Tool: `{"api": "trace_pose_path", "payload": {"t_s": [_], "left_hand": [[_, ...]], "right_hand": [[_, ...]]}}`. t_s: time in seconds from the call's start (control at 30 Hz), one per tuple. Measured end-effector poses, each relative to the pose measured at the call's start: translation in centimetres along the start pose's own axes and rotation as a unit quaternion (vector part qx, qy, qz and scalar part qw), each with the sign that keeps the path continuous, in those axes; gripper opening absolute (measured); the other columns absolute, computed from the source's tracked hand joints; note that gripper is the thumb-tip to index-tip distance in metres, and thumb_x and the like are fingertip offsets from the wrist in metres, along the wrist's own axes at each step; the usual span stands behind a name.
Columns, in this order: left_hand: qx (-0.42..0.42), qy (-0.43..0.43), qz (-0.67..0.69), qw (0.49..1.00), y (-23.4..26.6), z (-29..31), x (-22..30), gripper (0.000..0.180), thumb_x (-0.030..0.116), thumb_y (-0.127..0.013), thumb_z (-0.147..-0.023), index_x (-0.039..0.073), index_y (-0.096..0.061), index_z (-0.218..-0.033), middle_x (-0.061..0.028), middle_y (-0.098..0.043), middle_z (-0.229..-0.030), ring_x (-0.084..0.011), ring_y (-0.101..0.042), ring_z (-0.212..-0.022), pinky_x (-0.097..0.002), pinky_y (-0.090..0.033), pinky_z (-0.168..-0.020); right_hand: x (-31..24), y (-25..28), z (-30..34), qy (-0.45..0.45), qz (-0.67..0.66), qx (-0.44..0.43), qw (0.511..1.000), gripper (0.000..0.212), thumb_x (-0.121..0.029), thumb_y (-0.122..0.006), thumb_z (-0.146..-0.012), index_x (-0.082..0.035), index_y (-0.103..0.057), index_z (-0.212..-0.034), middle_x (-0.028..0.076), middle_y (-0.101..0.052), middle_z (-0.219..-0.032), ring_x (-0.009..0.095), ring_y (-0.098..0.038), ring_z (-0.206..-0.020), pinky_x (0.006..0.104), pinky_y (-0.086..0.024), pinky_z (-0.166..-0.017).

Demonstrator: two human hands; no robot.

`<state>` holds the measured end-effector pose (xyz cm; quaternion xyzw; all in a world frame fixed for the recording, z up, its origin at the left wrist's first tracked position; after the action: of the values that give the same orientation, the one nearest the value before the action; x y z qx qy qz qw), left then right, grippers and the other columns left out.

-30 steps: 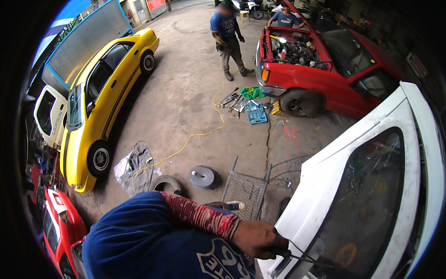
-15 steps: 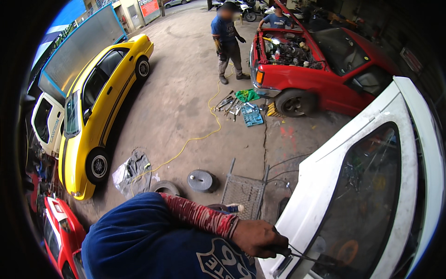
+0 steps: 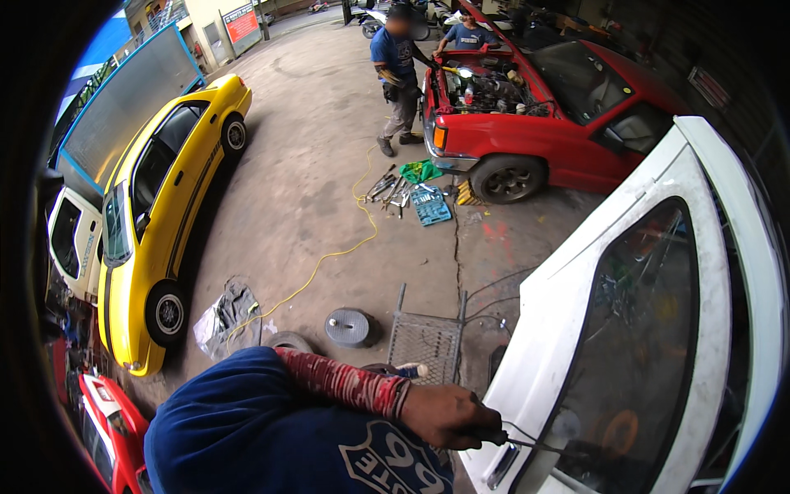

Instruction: The person installs a rubber weather seal around the window frame of a white car door using a screwdriver to press the seal into place. The person repeatedly works along the perimeter of the window, adjusting and seating the seal.

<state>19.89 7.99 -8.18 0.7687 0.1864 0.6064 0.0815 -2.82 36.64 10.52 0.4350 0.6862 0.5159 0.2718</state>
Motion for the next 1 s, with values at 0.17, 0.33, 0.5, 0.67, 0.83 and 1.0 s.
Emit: {"api": "trace_pose_path", "payload": {"t_s": [0.17, 0.33, 0.5, 0.67, 0.83, 1.0], "left_hand": [[-0.009, -0.002, -0.007, 1.000, 0.3, -0.2, 0.3, 0.031, 0.019, -0.066, -0.094, -0.001, -0.061, -0.117, -0.0224, -0.070, -0.091, -0.0411, -0.069, -0.085, -0.0477, -0.055, -0.073], [-0.019, -0.007, 0.006, 1.000, 0.4, -0.4, 0.5, 0.032, 0.017, -0.065, -0.094, -0.002, -0.061, -0.119, -0.0223, -0.071, -0.095, -0.0400, -0.069, -0.086, -0.0470, -0.055, -0.074], [-0.026, 0.025, 0.026, 0.999, 0.2, -0.6, 0.3, 0.030, 0.023, -0.064, -0.093, 0.002, -0.063, -0.115, -0.0194, -0.071, -0.094, -0.0396, -0.069, -0.089, -0.0480, -0.055, -0.080], [-0.031, 0.046, 0.039, 0.998, 0.4, -0.7, 0.5, 0.029, 0.022, -0.064, -0.093, 0.001, -0.063, -0.113, -0.0187, -0.071, -0.091, -0.0389, -0.069, -0.085, -0.0480, -0.055, -0.077], [-0.039, 0.057, 0.032, 0.997, 0.7, -0.7, 1.2, 0.030, 0.022, -0.064, -0.093, 0.002, -0.063, -0.115, -0.0184, -0.072, -0.092, -0.0376, -0.070, -0.086, -0.0471, -0.055, -0.078], [-0.042, 0.060, 0.032, 0.997, 0.5, -0.8, 1.1, 0.031, 0.022, -0.065, -0.093, 0.003, -0.064, -0.118, -0.0181, -0.073, -0.096, -0.0365, -0.071, -0.088, -0.0461, -0.056, -0.079]], "right_hand": [[-3.1, 1.9, 0.2, -0.017, 0.033, -0.012, 0.999, 0.090, -0.048, -0.079, -0.085, -0.007, -0.040, -0.155, 0.023, -0.050, -0.150, 0.042, -0.052, -0.134, 0.0470, -0.041, -0.114], [-3.3, 1.7, 0.1, -0.066, 0.109, -0.011, 0.992, 0.089, -0.055, -0.077, -0.084, -0.011, -0.043, -0.154, 0.016, -0.055, -0.149, 0.041, -0.058, -0.129, 0.0486, -0.044, -0.109], [-2.0, 0.6, 0.2, 0.043, 0.071, 0.119, 0.989, 0.086, -0.060, -0.082, -0.078, -0.011, -0.057, -0.145, 0.014, -0.066, -0.137, 0.037, -0.067, -0.117, 0.0480, -0.053, -0.096], [-1.2, 0.2, 0.0, 0.064, 0.090, 0.151, 0.982, 0.085, -0.062, -0.083, -0.075, -0.010, -0.062, -0.139, 0.013, -0.069, -0.131, 0.035, -0.070, -0.111, 0.0463, -0.056, -0.086], [-1.2, 0.2, -0.1, 0.079, 0.122, 0.172, 0.974, 0.081, -0.063, -0.082, -0.075, -0.011, -0.065, -0.136, 0.012, -0.072, -0.127, 0.033, -0.072, -0.104, 0.0451, -0.058, -0.080], [-1.2, 0.0, 0.0, 0.088, 0.121, 0.190, 0.970, 0.080, -0.064, -0.083, -0.074, -0.013, -0.067, -0.134, 0.010, -0.073, -0.125, 0.032, -0.073, -0.101, 0.0434, -0.059, -0.077]]}}
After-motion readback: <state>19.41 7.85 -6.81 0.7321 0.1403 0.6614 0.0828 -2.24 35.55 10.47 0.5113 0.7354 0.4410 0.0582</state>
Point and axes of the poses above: each hand's wrist, its own z-axis away from the middle knuckle, its own y-axis out of the back of the hand, x = y × z, the point moved 2 cm from there along -z, towards the middle knuckle
